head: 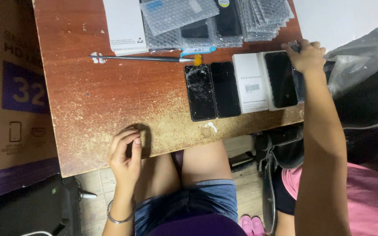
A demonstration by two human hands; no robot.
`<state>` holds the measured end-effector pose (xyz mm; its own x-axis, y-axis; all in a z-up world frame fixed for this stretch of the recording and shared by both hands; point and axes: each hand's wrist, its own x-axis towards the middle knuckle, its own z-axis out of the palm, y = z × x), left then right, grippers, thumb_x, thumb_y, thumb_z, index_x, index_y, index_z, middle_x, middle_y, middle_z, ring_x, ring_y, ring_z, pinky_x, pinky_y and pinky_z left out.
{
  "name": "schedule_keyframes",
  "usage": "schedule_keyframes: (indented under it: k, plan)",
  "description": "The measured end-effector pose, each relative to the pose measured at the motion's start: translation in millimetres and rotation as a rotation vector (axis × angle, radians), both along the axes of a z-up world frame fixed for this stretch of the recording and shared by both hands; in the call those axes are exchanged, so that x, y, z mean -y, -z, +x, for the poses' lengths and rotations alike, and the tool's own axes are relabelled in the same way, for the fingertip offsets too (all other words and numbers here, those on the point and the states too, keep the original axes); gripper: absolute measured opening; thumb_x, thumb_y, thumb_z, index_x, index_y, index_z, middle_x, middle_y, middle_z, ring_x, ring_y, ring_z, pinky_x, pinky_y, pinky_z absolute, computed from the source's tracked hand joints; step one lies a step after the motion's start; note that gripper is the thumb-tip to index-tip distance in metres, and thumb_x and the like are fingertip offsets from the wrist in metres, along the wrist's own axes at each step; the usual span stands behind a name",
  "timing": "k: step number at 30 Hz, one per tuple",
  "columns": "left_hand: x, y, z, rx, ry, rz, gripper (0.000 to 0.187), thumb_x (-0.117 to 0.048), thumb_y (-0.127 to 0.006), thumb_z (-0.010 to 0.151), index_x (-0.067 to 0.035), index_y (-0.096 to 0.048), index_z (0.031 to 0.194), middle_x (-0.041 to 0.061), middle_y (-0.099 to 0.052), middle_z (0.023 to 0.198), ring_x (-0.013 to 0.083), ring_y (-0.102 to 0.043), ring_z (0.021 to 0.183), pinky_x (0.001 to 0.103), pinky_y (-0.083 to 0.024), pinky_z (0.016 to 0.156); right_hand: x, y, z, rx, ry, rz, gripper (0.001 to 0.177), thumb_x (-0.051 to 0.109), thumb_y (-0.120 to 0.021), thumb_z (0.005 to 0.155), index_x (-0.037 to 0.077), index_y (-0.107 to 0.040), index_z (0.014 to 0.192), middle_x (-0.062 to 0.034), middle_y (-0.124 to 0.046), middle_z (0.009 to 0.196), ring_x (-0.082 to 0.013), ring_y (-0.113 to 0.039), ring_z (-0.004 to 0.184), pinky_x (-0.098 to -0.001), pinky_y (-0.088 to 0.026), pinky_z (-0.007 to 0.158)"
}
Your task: Unpacking replacement phone screens from bubble wrap and preparing the frames using a brush and spudger.
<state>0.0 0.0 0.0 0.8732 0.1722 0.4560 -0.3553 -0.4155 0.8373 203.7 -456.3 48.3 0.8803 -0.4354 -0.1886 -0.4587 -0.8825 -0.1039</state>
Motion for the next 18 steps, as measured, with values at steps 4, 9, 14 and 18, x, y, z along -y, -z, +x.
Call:
schedule_keyframes:
  k: [4, 9, 14, 18]
  plan:
    - [0.1, -1.8, 0.1, 0.009, -0.003, 0.008, 0.011, -0.006, -0.053, 0.091, 0.002, -0.061, 0.090, 0.016, -0.060, 0.096, 0.0281, -0.060, 0.094, 0.036, -0.047, 0.089, -11.0, -8.2, 0.0, -0.027, 0.106, 0.111, 0.067, 0.068, -0.037, 0.084, 0.022, -0.044, 0.131, -0.0205, -0.032, 0.132, -0.0420, -0.026, 0.121, -0.0581, -0.026, 0.093]
    - [-0.2, -2.1, -0.3, 0.003, 0.004, 0.012, 0.012, -0.007, -0.053, 0.090, 0.001, -0.062, 0.090, 0.015, -0.061, 0.096, 0.0274, -0.060, 0.094, 0.036, -0.046, 0.090, 7.5, 3.1, 2.8, 0.214, -0.027, -0.076, 0.053, 0.045, -0.046, 0.094, -0.005, -0.062, 0.103, -0.0297, -0.060, 0.103, -0.0499, -0.054, 0.093, -0.0568, -0.041, 0.070]
    - [2.9, 2.1, 4.2, 0.086, -0.018, -0.003, 0.006, -0.005, -0.061, 0.085, -0.003, -0.067, 0.085, 0.012, -0.065, 0.085, 0.0328, -0.064, 0.084, 0.042, -0.048, 0.078, -67.6, 7.3, 3.7, 0.770, -0.696, 0.030, 0.012, 0.021, -0.062, 0.094, 0.012, -0.069, 0.088, -0.0115, -0.063, 0.071, -0.0339, -0.062, 0.067, -0.0391, -0.048, 0.059]
    - [3.3, -0.2, -1.4, 0.028, 0.004, 0.101, 0.011, -0.010, -0.056, 0.089, -0.002, -0.063, 0.087, 0.011, -0.063, 0.093, 0.0248, -0.060, 0.091, 0.034, -0.045, 0.085, -133.7, -2.8, 25.4, 0.560, -0.809, 0.172, 0.043, 0.028, -0.043, 0.096, -0.008, -0.052, 0.119, -0.0227, -0.056, 0.114, -0.0360, -0.049, 0.109, -0.0477, -0.037, 0.090]
